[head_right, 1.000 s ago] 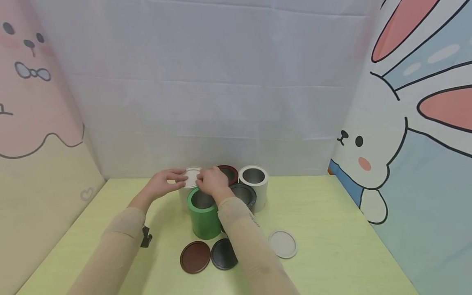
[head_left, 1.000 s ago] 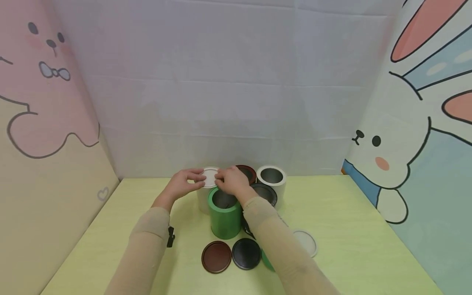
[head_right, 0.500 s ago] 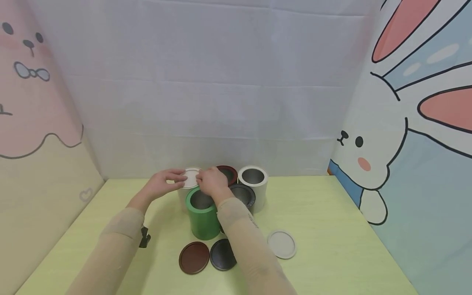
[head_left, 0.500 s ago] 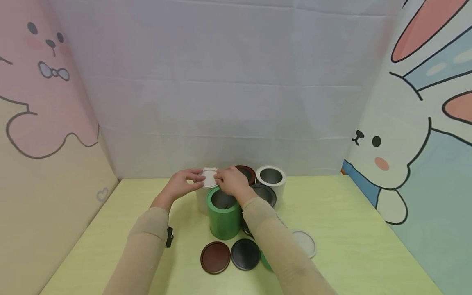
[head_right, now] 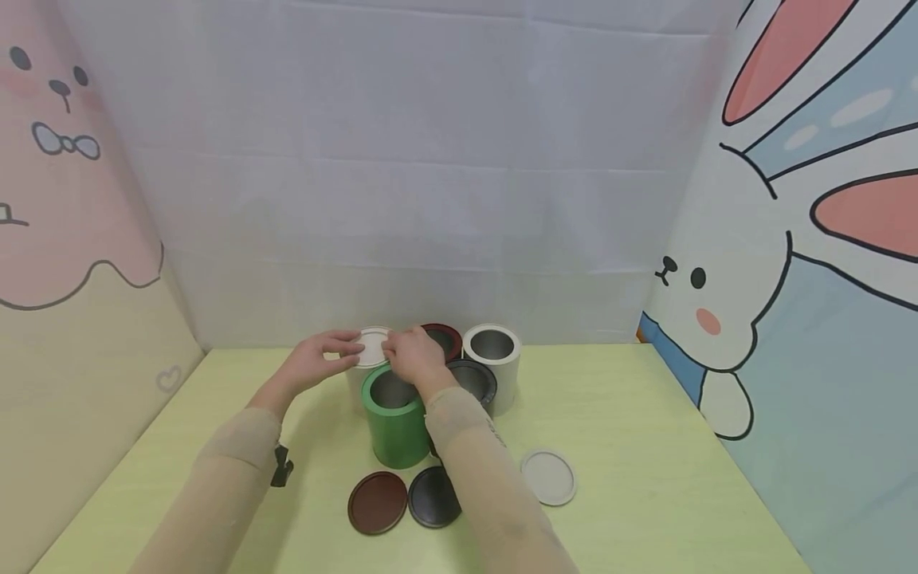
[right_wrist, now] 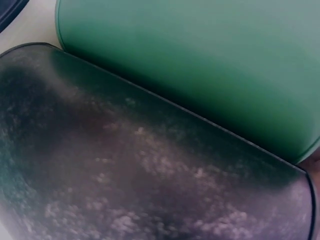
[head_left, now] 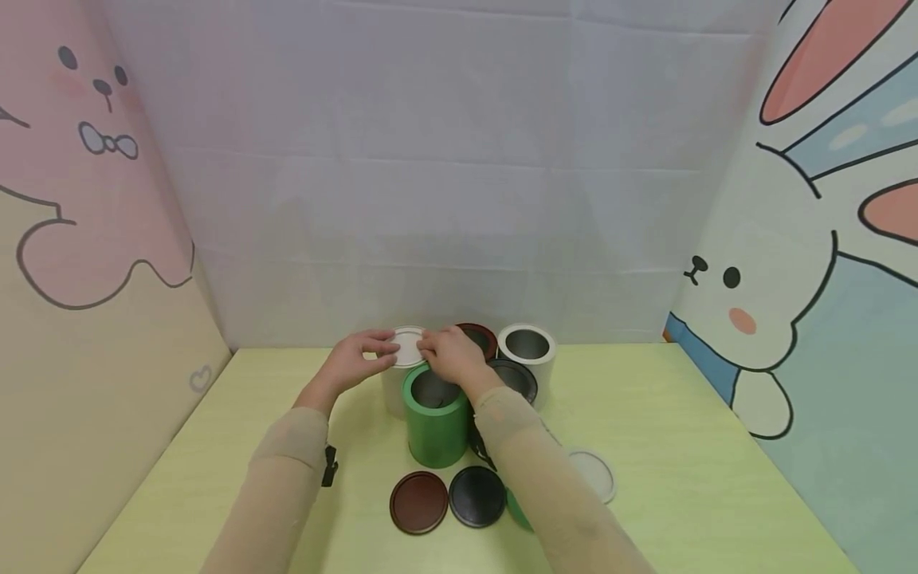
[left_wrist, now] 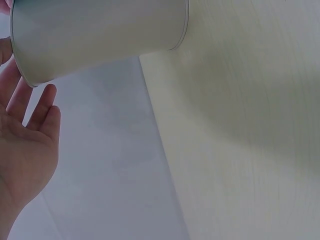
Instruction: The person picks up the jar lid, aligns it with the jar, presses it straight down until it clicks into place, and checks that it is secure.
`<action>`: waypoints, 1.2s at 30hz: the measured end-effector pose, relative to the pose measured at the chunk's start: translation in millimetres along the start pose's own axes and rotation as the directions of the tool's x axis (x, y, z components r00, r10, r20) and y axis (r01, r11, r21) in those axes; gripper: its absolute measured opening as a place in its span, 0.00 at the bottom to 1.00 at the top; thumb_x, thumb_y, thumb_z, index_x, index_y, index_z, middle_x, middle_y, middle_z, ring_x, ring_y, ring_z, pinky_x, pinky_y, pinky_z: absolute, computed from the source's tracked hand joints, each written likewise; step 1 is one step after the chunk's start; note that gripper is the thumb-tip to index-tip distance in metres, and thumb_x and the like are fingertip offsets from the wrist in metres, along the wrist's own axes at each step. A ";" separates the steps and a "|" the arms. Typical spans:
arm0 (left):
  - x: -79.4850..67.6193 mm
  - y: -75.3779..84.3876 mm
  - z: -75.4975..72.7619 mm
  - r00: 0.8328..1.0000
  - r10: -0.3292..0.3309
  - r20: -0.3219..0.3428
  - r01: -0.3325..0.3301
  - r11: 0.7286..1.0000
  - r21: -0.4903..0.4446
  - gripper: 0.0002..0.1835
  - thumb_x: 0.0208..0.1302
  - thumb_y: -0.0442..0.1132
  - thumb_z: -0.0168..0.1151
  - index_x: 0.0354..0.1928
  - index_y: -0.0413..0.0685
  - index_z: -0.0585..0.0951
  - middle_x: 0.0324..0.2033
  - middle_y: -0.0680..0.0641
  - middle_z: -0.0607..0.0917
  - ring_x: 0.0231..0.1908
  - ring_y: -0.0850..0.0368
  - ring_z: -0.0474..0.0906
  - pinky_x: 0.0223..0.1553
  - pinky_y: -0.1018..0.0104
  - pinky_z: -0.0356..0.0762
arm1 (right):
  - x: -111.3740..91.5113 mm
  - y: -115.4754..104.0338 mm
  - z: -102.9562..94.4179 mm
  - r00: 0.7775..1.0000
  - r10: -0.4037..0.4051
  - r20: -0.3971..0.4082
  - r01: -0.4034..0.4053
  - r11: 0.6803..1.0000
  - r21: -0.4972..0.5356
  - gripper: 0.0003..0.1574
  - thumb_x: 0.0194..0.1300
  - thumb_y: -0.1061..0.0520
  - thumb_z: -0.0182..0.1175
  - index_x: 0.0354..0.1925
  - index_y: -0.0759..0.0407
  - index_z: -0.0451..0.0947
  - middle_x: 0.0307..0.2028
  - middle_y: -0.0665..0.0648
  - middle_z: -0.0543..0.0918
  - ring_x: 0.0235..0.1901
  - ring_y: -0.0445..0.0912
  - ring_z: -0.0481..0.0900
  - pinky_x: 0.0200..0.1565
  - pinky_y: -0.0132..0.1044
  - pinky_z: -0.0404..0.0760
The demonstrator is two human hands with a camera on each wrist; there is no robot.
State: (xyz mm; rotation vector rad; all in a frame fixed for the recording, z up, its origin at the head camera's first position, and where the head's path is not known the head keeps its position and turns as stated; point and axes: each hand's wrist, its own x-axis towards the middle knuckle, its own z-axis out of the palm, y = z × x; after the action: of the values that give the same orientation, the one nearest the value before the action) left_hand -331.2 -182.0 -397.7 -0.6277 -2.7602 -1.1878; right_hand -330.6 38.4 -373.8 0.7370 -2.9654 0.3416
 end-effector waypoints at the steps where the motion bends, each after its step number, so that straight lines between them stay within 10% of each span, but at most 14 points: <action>1: 0.0 -0.9 0.5 1.000 -0.001 -0.001 0.001 1.000 -0.002 0.18 0.66 0.42 0.66 0.54 0.41 0.85 0.65 0.42 0.75 0.68 0.38 0.63 0.64 0.42 0.65 | 0.1 0.0 0.2 1.000 0.003 0.001 -0.003 1.000 0.005 0.20 0.76 0.50 0.54 0.62 0.43 0.80 0.67 0.46 0.72 0.64 0.50 0.68 0.59 0.46 0.74; 21: -0.6 -5.1 6.6 0.989 0.135 -0.055 -0.133 0.990 0.048 0.16 0.67 0.38 0.65 0.53 0.38 0.85 0.63 0.38 0.76 0.64 0.36 0.67 0.61 0.40 0.67 | -7.7 7.3 -0.1 0.979 -0.174 -0.105 0.180 0.983 0.044 0.16 0.73 0.55 0.57 0.54 0.55 0.84 0.62 0.57 0.78 0.62 0.53 0.74 0.64 0.44 0.69; 36: -6.2 -5.3 15.9 0.929 0.310 -0.201 -0.286 0.948 0.142 0.13 0.66 0.35 0.65 0.49 0.36 0.86 0.55 0.36 0.82 0.57 0.35 0.73 0.59 0.39 0.67 | -31.2 17.1 -10.7 0.968 -0.212 -0.131 0.229 0.965 0.128 0.23 0.72 0.52 0.60 0.61 0.60 0.78 0.54 0.58 0.83 0.56 0.53 0.78 0.59 0.45 0.74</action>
State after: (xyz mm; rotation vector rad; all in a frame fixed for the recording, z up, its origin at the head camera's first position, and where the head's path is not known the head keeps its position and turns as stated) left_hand -326.1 -176.1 -413.8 -0.8137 -2.4182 -0.9672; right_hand -311.0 69.8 -370.5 1.0157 -2.7361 0.5627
